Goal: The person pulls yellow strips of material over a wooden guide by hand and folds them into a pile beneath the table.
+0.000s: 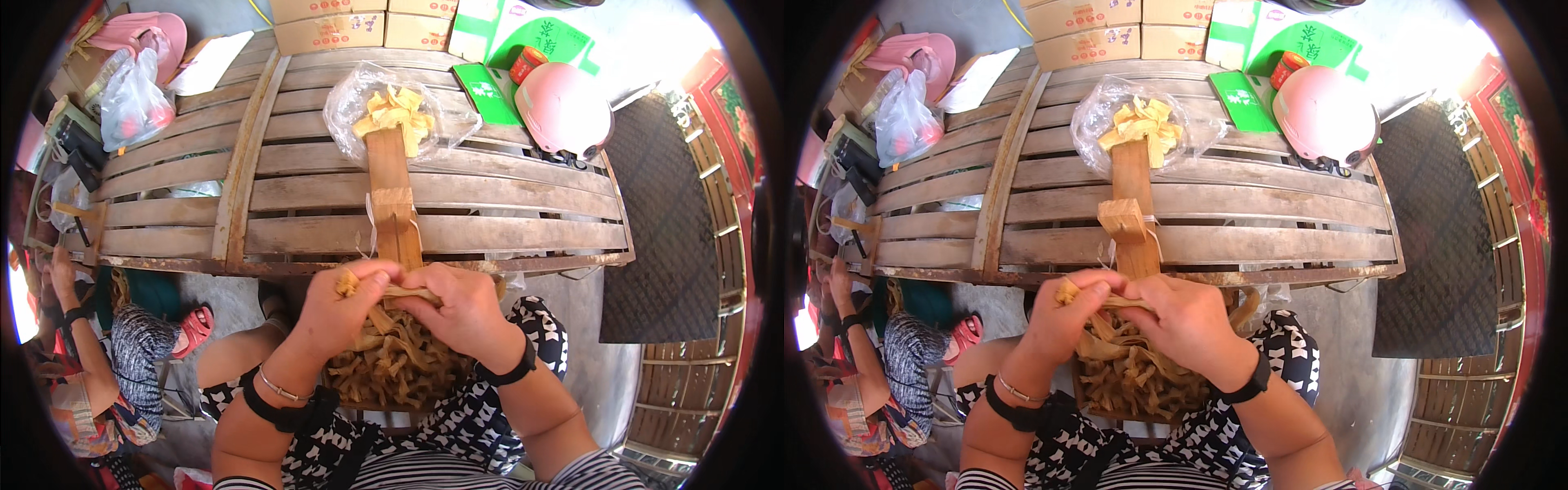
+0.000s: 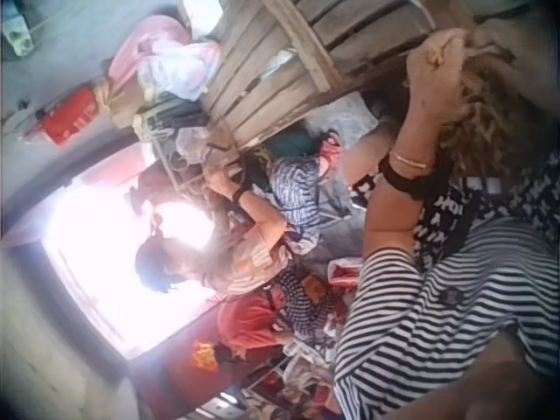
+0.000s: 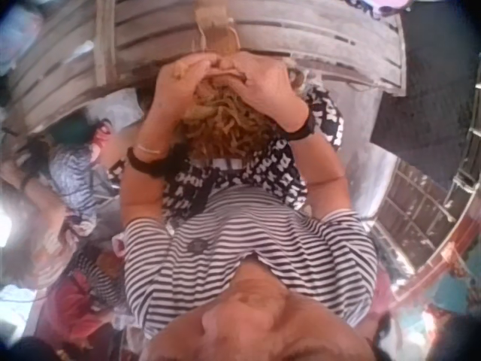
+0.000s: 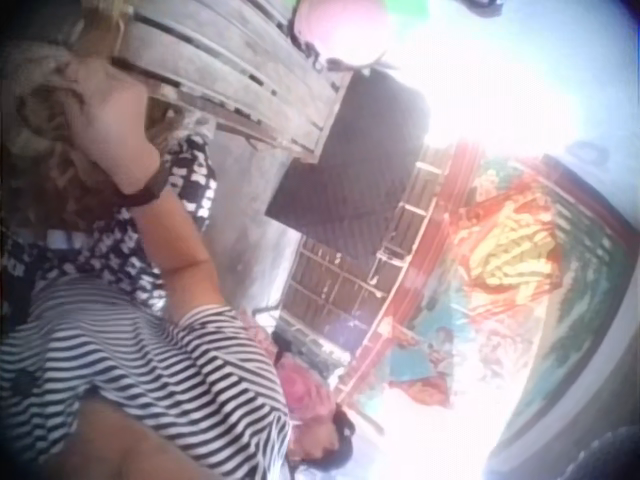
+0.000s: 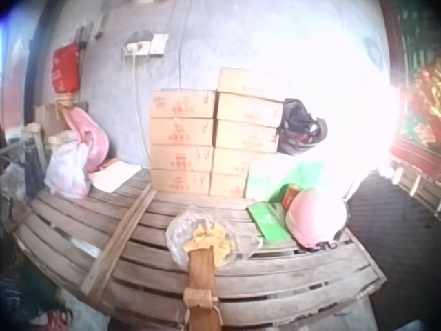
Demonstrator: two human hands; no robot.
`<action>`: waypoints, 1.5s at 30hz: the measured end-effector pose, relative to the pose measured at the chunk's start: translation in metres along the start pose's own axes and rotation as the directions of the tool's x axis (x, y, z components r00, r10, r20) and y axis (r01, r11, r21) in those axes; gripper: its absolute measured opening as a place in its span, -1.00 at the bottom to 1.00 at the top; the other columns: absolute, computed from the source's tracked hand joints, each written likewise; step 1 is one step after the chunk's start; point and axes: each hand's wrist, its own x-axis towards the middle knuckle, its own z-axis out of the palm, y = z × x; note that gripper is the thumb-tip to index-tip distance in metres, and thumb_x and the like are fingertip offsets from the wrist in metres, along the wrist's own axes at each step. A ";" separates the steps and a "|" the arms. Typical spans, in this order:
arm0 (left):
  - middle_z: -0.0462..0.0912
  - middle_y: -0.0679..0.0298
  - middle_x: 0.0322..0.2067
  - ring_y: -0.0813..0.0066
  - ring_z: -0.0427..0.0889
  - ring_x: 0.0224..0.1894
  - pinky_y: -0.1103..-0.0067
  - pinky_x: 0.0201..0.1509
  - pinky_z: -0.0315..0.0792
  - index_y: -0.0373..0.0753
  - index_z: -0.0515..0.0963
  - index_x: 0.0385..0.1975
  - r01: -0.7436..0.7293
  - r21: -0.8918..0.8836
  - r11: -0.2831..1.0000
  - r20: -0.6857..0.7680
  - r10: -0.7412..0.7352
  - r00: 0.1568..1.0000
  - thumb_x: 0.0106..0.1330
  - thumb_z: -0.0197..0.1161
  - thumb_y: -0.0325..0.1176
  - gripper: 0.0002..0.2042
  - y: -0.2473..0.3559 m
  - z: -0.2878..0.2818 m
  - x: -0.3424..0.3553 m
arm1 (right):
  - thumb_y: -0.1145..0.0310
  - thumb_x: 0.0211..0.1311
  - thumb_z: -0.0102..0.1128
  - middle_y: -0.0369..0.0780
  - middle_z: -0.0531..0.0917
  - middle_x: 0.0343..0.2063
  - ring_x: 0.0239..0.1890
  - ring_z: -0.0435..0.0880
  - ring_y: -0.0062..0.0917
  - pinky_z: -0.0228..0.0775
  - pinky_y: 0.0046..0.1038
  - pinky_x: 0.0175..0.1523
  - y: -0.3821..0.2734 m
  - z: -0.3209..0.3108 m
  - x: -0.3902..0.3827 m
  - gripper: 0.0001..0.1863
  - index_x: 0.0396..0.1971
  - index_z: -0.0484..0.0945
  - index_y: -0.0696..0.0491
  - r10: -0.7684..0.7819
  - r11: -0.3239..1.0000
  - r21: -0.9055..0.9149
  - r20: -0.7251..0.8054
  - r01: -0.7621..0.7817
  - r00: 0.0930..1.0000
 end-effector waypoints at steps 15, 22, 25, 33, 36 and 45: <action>0.67 0.31 -0.32 0.49 0.60 -0.27 0.59 -0.25 0.45 -0.08 0.59 0.06 0.036 0.205 0.978 0.387 -0.115 0.915 0.27 0.33 -0.20 -0.64 0.030 0.004 -0.020 | 0.39 0.31 0.13 -0.28 0.56 -0.64 -0.62 0.53 -0.65 0.33 -0.53 -0.54 0.000 -0.004 0.000 -0.79 -0.48 0.58 0.18 0.311 0.686 0.548 0.373 -0.479 0.874; 0.39 0.23 -0.54 0.25 0.45 -0.49 0.41 -0.44 0.36 -0.11 0.66 -0.17 -0.671 0.561 0.485 0.540 0.400 0.740 0.11 0.40 -0.26 -0.73 0.007 -0.001 -0.007 | 0.51 0.25 0.05 -0.33 0.55 -0.64 -0.73 0.35 -0.77 0.04 -0.71 -0.67 0.004 0.011 -0.017 -0.85 -0.51 0.55 0.07 0.275 -0.125 0.541 0.824 -0.832 0.494; 0.55 0.23 -0.34 0.23 0.56 -0.34 0.39 -0.22 0.44 -0.21 0.65 -0.21 -0.694 0.628 0.352 0.422 0.595 0.683 0.13 0.38 -0.32 -0.76 -0.001 0.001 -0.009 | 0.46 0.31 0.14 -0.32 0.60 -0.57 -0.67 0.43 -0.76 0.12 -0.72 -0.63 -0.007 0.020 -0.017 -0.93 -0.37 0.57 0.09 0.456 -0.151 0.720 0.659 -0.677 0.599; 0.57 0.13 0.04 0.13 0.53 0.08 0.32 0.19 0.34 -0.24 0.61 -0.07 -0.402 0.695 0.596 0.339 0.221 0.914 0.13 0.30 -0.42 -0.68 0.006 -0.007 -0.011 | 0.32 0.37 0.16 -0.25 0.64 -0.47 -0.48 0.57 -0.56 0.43 -0.58 -0.32 0.005 0.018 -0.028 -0.82 -0.29 0.58 0.14 0.344 0.732 0.573 0.155 -0.368 0.926; 0.57 0.12 0.02 0.16 0.49 0.13 0.36 0.18 0.30 -0.31 0.60 -0.12 -0.383 0.763 0.521 0.367 0.138 0.920 0.12 0.27 -0.48 -0.71 -0.004 -0.005 -0.016 | 0.20 0.35 0.15 -0.08 0.60 -0.50 -0.51 0.60 -0.32 0.44 -0.46 -0.36 0.004 0.020 -0.028 -0.74 -0.29 0.58 0.12 0.196 0.920 0.301 0.199 -0.250 0.960; 0.62 0.15 -0.14 0.36 0.63 -0.10 0.51 -0.01 0.47 -0.44 0.58 -0.42 -0.252 0.058 0.966 0.065 0.248 0.967 0.27 0.19 -0.53 -0.90 0.021 -0.017 -0.017 | -0.13 0.46 -0.19 -0.38 0.35 -0.72 -0.67 0.19 -0.68 -0.02 -0.60 -0.55 -0.018 0.004 -0.015 -0.40 -0.53 0.50 0.10 0.347 0.360 0.546 0.674 -0.757 0.652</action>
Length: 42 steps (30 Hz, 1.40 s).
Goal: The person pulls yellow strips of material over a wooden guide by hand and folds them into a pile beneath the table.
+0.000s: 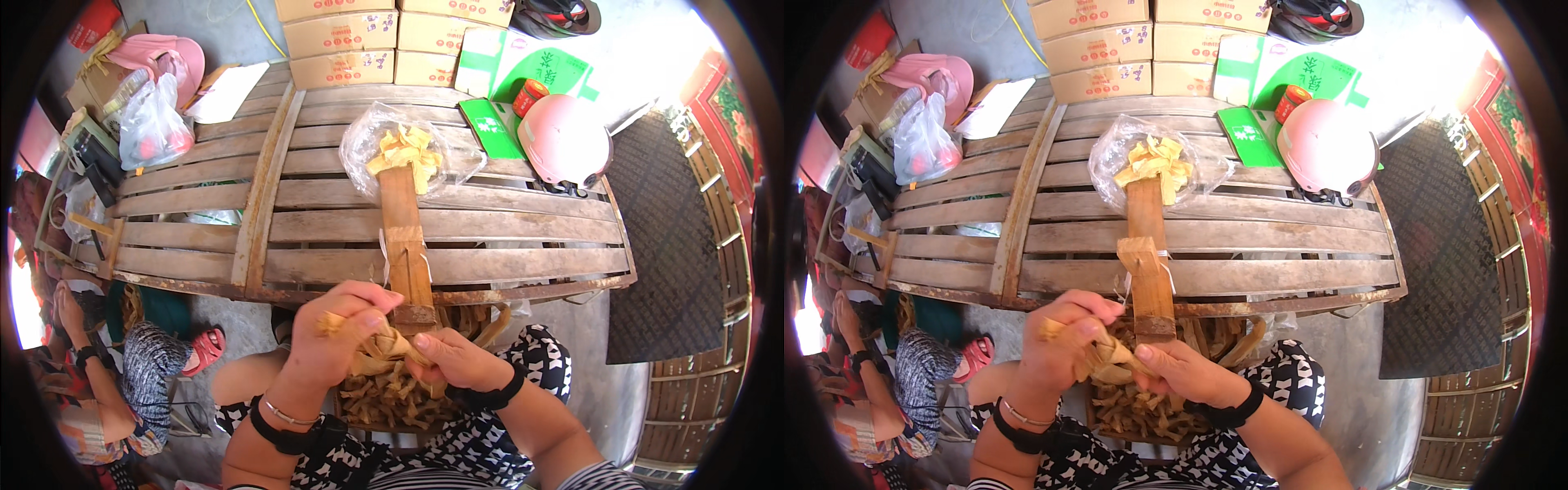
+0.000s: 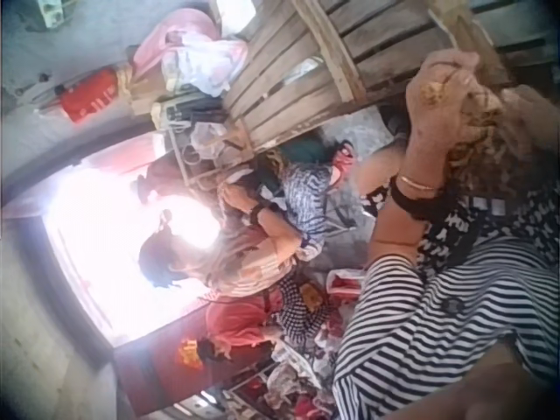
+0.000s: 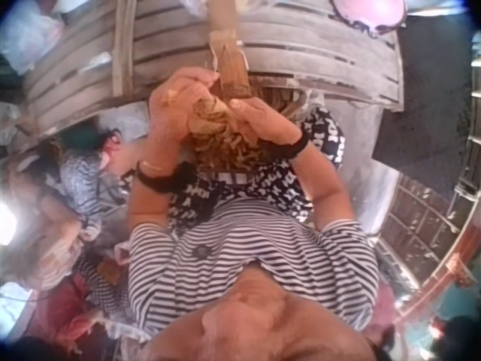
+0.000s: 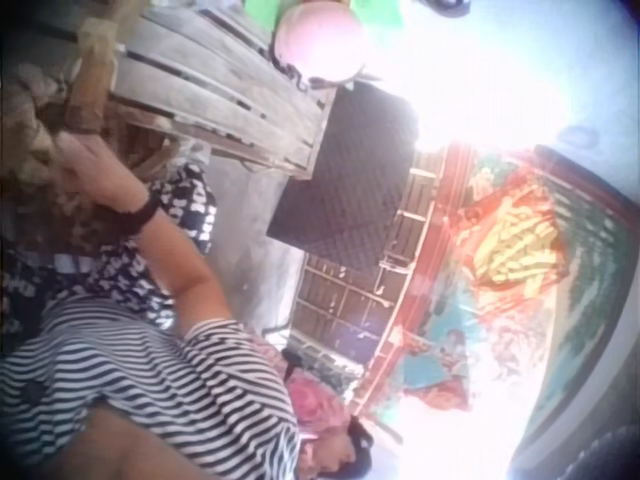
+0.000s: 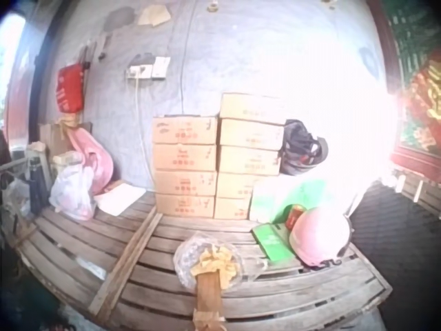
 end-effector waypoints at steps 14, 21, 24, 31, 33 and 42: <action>0.60 0.31 -0.48 0.63 0.57 -0.44 0.69 -0.39 0.44 -0.32 0.57 -0.32 0.401 -0.292 0.868 0.050 -0.405 0.913 0.21 0.33 -0.48 -0.89 -0.022 0.000 0.003 | -0.04 0.38 0.07 -0.47 0.30 -0.72 -0.68 0.17 -0.78 -0.08 -0.67 -0.61 0.011 -0.015 0.010 -0.55 -0.42 0.54 0.10 0.115 0.975 0.194 -0.024 -0.108 0.993; 0.59 0.31 -0.45 0.60 0.55 -0.42 0.66 -0.34 0.43 -0.32 0.56 -0.33 0.298 -0.213 0.930 -0.149 -0.333 0.931 0.24 0.29 -0.48 -0.92 -0.054 0.008 0.018 | 0.21 0.16 0.41 -0.32 0.63 -0.59 -0.53 0.58 -0.69 0.38 -0.62 -0.43 0.026 -0.043 0.033 -0.70 -0.37 0.53 0.11 -0.261 0.964 -0.152 -0.409 0.216 0.874; 0.56 0.36 -0.49 0.64 0.50 -0.44 0.67 -0.35 0.40 -0.34 0.56 -0.35 0.270 -0.056 0.961 -0.253 -0.276 0.928 0.28 0.28 -0.43 -0.90 -0.092 0.004 0.024 | 0.26 0.14 0.40 -0.26 0.62 -0.63 -0.58 0.61 -0.55 0.40 -0.55 -0.45 0.029 -0.043 0.047 -0.73 -0.37 0.50 0.07 -0.554 0.699 -0.706 -0.430 0.117 0.713; 0.50 0.36 -0.61 0.61 0.41 -0.53 0.63 -0.39 0.38 -0.37 0.54 -0.40 0.384 0.201 0.901 -0.375 -0.291 0.880 0.31 0.30 -0.30 -0.77 -0.059 0.008 0.019 | 0.46 0.19 0.26 -0.23 0.57 -0.63 -0.61 0.56 -0.53 0.37 -0.54 -0.48 0.037 -0.039 0.038 -0.84 -0.29 0.46 0.10 -0.614 0.655 -0.743 -0.415 0.140 0.671; 0.51 0.31 -0.62 0.57 0.45 -0.53 0.59 -0.39 0.40 -0.38 0.55 -0.38 0.272 0.344 0.899 -0.342 -0.150 0.928 0.32 0.27 -0.34 -0.80 -0.054 0.009 0.014 | 0.51 0.19 0.21 -0.21 0.57 -0.64 -0.62 0.57 -0.48 0.39 -0.51 -0.48 0.032 -0.025 0.032 -0.85 -0.26 0.46 0.09 -0.645 0.665 -0.701 -0.363 0.259 0.672; 0.60 0.37 -0.53 0.66 0.52 -0.54 0.68 -0.45 0.41 -0.26 0.66 -0.27 0.675 -0.017 0.738 0.463 -0.592 0.660 0.31 0.23 -0.27 -0.80 -0.030 0.039 -0.018 | 0.54 0.16 0.16 -0.23 0.55 -0.68 -0.68 0.54 -0.46 0.36 -0.52 -0.54 0.006 -0.029 0.016 -0.92 -0.35 0.58 0.09 -0.832 0.355 -0.665 0.097 0.658 0.546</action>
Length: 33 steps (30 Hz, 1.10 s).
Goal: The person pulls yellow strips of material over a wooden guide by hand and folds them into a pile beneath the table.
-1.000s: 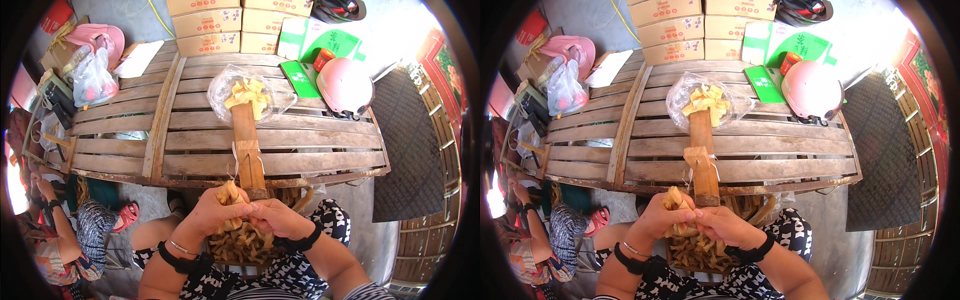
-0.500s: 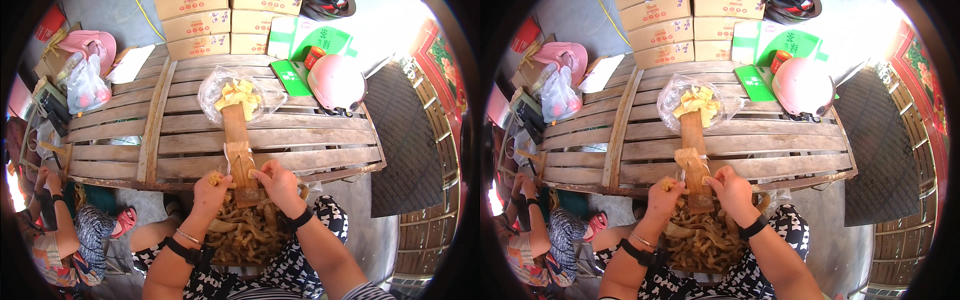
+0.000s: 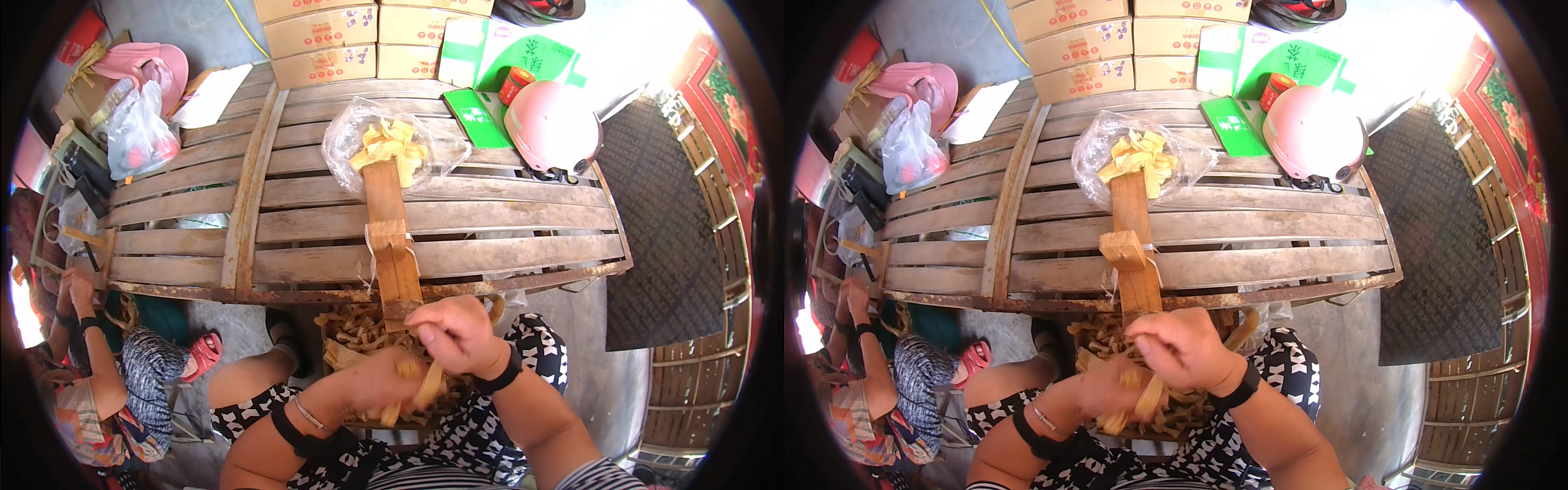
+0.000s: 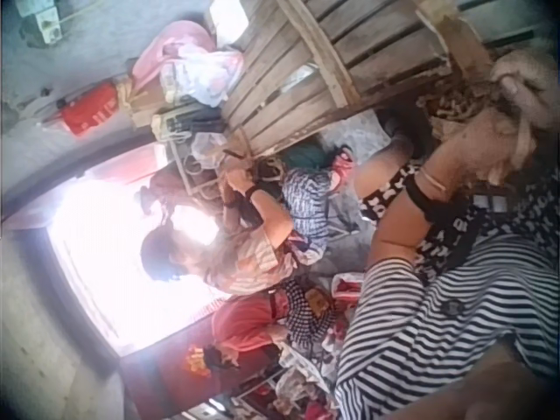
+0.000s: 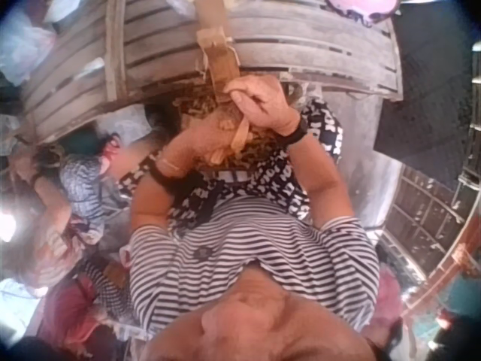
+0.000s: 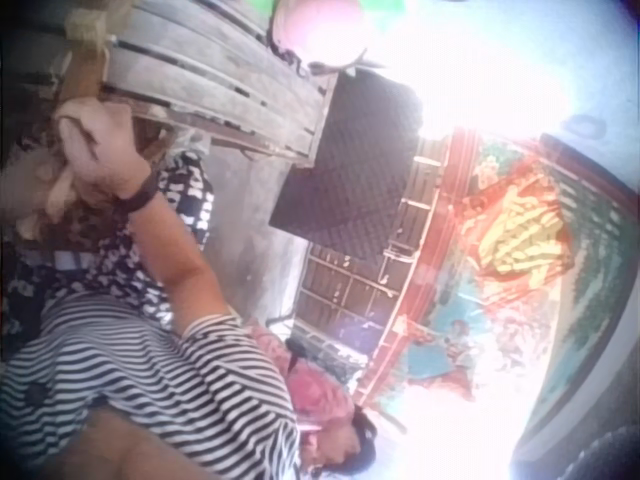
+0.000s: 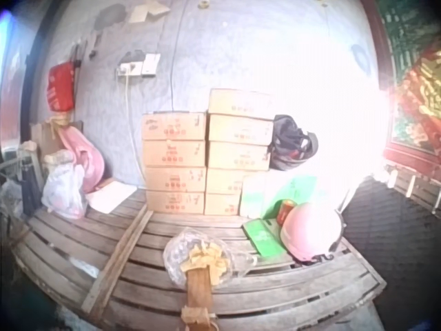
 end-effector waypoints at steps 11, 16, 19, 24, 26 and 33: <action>0.50 0.25 -0.54 0.29 0.50 -0.51 0.50 -0.53 0.36 -0.10 0.66 -0.12 -0.377 0.919 0.111 0.164 0.763 0.625 0.05 0.43 -0.31 -0.66 0.018 -0.025 0.000 | 0.35 0.33 0.18 -0.39 0.46 -0.62 -0.69 0.20 -0.75 0.01 -0.67 -0.57 -0.001 0.010 -0.020 -0.86 -0.29 0.60 0.11 0.611 -0.016 0.557 0.663 -0.830 0.433; 0.61 0.25 -0.34 0.25 0.61 -0.33 0.40 -0.22 0.44 -0.13 0.68 -0.29 -0.290 0.957 -0.004 0.115 0.922 0.369 0.07 0.41 -0.29 -0.80 0.016 -0.017 -0.001 | 0.40 0.30 0.23 -0.35 0.60 -0.47 -0.59 0.45 -0.73 0.24 -0.73 -0.50 -0.007 0.031 -0.021 -0.87 -0.22 0.60 0.10 0.686 -0.051 0.815 0.449 -0.578 0.573; 0.62 0.19 -0.15 0.20 0.60 -0.14 0.34 -0.03 0.41 -0.16 0.68 -0.29 -0.149 0.984 0.095 -0.026 0.912 0.410 0.05 0.41 -0.31 -0.78 0.018 -0.015 -0.001 | 0.38 0.37 0.16 -0.34 0.65 -0.40 -0.48 0.57 -0.70 0.40 -0.72 -0.37 -0.014 0.033 -0.016 -0.85 -0.20 0.61 0.12 0.768 0.195 0.847 0.181 -0.494 0.615; 0.61 0.20 -0.04 0.24 0.53 0.09 0.32 0.13 0.30 -0.22 0.65 -0.26 -0.155 0.928 0.338 -0.134 0.694 0.708 0.06 0.33 -0.36 -0.77 0.012 -0.024 -0.005 | 0.31 0.33 0.20 -0.21 0.68 -0.46 -0.46 0.66 -0.52 0.48 -0.56 -0.32 -0.013 0.022 -0.019 -0.80 -0.27 0.61 0.15 0.481 0.844 0.254 0.030 -0.472 0.876; 0.60 0.20 -0.03 0.23 0.50 0.13 0.30 0.18 0.26 -0.24 0.63 -0.29 -0.121 0.952 0.279 -0.096 0.654 0.751 0.02 0.30 -0.43 -0.78 0.008 -0.025 -0.004 | 0.24 0.28 0.23 -0.10 0.64 -0.51 -0.49 0.65 -0.38 0.45 -0.45 -0.37 -0.009 0.023 -0.022 -0.76 -0.29 0.60 0.14 0.389 0.921 -0.035 0.106 -0.388 0.915; 0.60 0.13 -0.07 0.29 0.59 0.00 0.38 0.14 0.39 -0.39 0.59 -0.41 -0.412 0.615 0.672 -0.208 0.642 0.738 0.19 0.20 -0.55 -0.94 0.031 -0.025 -0.019 | 0.00 0.43 -0.01 -0.27 0.47 -0.68 -0.61 0.44 -0.58 0.26 -0.49 -0.47 -0.020 0.014 -0.008 -0.52 -0.47 0.52 0.14 0.718 0.511 0.288 0.376 -0.810 0.586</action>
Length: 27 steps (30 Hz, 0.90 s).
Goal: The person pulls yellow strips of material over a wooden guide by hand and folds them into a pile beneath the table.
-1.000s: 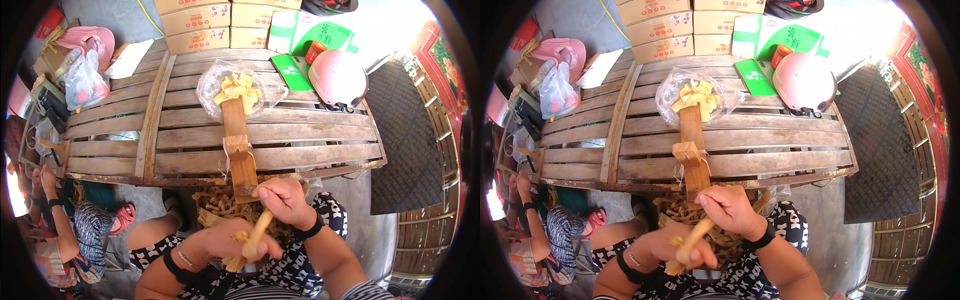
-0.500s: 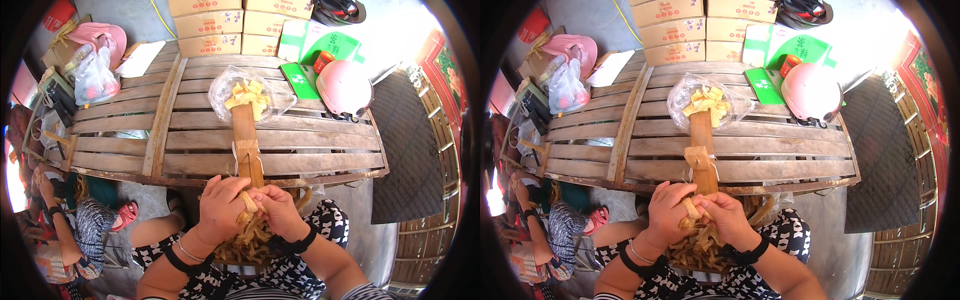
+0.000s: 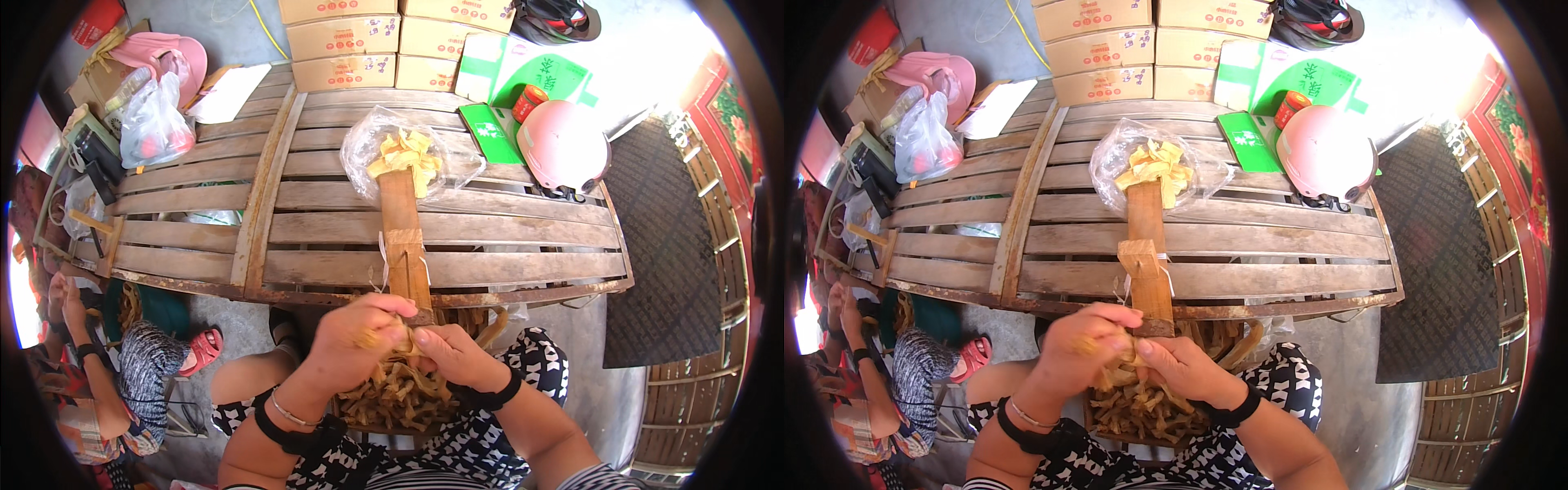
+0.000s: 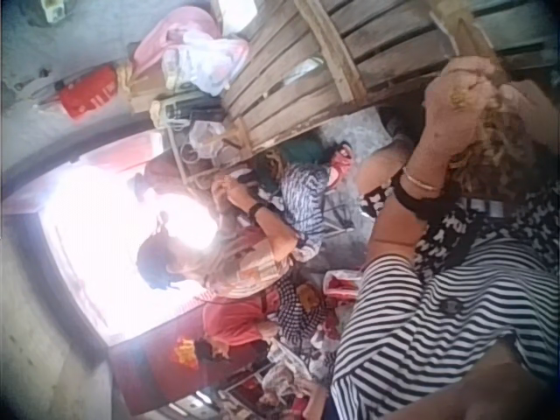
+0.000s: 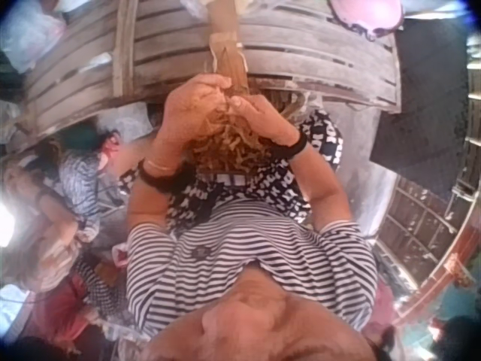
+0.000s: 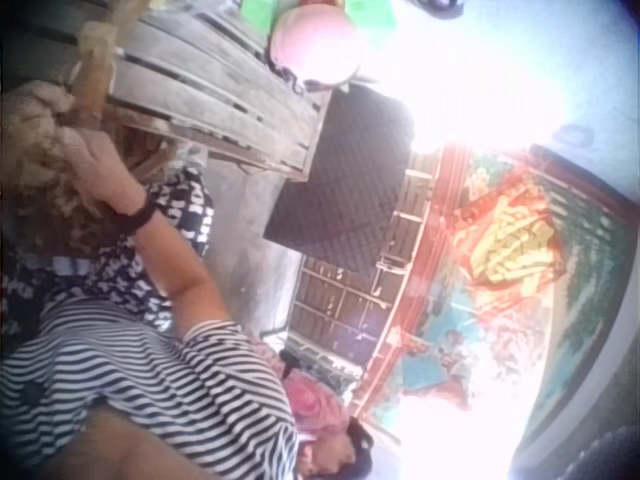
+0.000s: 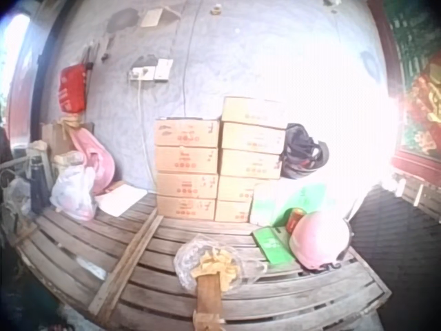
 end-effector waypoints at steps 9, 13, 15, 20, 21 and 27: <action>0.59 0.12 -0.25 0.38 0.60 -0.16 0.52 -0.04 0.50 -0.46 0.56 -0.34 -0.031 -0.376 0.926 -0.252 -0.071 0.965 0.30 0.14 -0.52 -0.88 0.004 -0.015 -0.003 | -0.09 0.45 -0.10 -0.44 0.27 -0.72 -0.65 0.15 -0.74 -0.07 -0.64 -0.53 0.007 -0.007 -0.002 -0.45 -0.55 0.50 0.08 -0.008 0.908 0.407 0.245 -0.095 0.969; 0.61 0.23 -0.42 0.52 0.61 -0.38 0.64 -0.28 0.52 -0.40 0.57 -0.28 0.287 -0.444 0.849 -0.103 -0.367 0.924 0.26 0.24 -0.52 -0.90 -0.009 -0.010 0.002 | -0.03 0.44 -0.03 -0.46 0.28 -0.73 -0.65 0.15 -0.77 -0.05 -0.64 -0.54 0.005 -0.005 0.002 -0.49 -0.53 0.52 0.09 0.074 0.908 0.399 0.145 -0.127 0.987; 0.60 0.27 -0.48 0.58 0.58 -0.49 0.68 -0.41 0.47 -0.36 0.56 -0.28 0.362 -0.530 0.767 0.070 -0.385 0.920 0.22 0.28 -0.51 -0.88 -0.012 -0.003 0.003 | -0.01 0.43 0.01 -0.46 0.29 -0.73 -0.65 0.16 -0.78 -0.03 -0.64 -0.54 0.003 -0.002 0.003 -0.51 -0.52 0.54 0.10 0.100 0.912 0.389 0.101 -0.132 0.990; 0.58 0.24 -0.52 0.59 0.52 -0.55 0.68 -0.48 0.41 -0.33 0.53 -0.33 0.326 -0.684 0.653 0.013 -0.435 0.900 0.21 0.27 -0.53 -0.91 -0.015 0.006 -0.001 | 0.10 0.35 0.19 -0.43 0.43 -0.67 -0.61 0.28 -0.80 0.09 -0.67 -0.51 -0.005 -0.010 0.004 -0.62 -0.50 0.57 0.13 0.072 0.988 0.139 -0.059 -0.063 0.996; 0.58 0.24 -0.52 0.59 0.52 -0.54 0.67 -0.46 0.41 -0.33 0.53 -0.33 0.299 -0.659 0.690 -0.032 -0.423 0.906 0.22 0.26 -0.53 -0.92 -0.020 0.006 0.001 | 0.13 0.32 0.23 -0.43 0.46 -0.65 -0.59 0.31 -0.81 0.12 -0.68 -0.51 -0.008 -0.014 0.005 -0.65 -0.50 0.57 0.13 0.067 0.992 0.118 -0.106 -0.054 0.992; 0.56 0.31 -0.50 0.64 0.49 -0.48 0.66 -0.37 0.41 -0.32 0.55 -0.25 0.303 -0.493 0.815 -0.175 -0.434 0.884 0.32 0.19 -0.44 -0.90 -0.051 0.022 0.024 | 0.22 0.19 0.37 -0.38 0.54 -0.68 -0.66 0.41 -0.72 0.30 -0.59 -0.52 0.030 -0.032 0.042 -0.73 -0.47 0.54 0.09 -0.385 0.894 -0.386 -0.410 0.225 0.827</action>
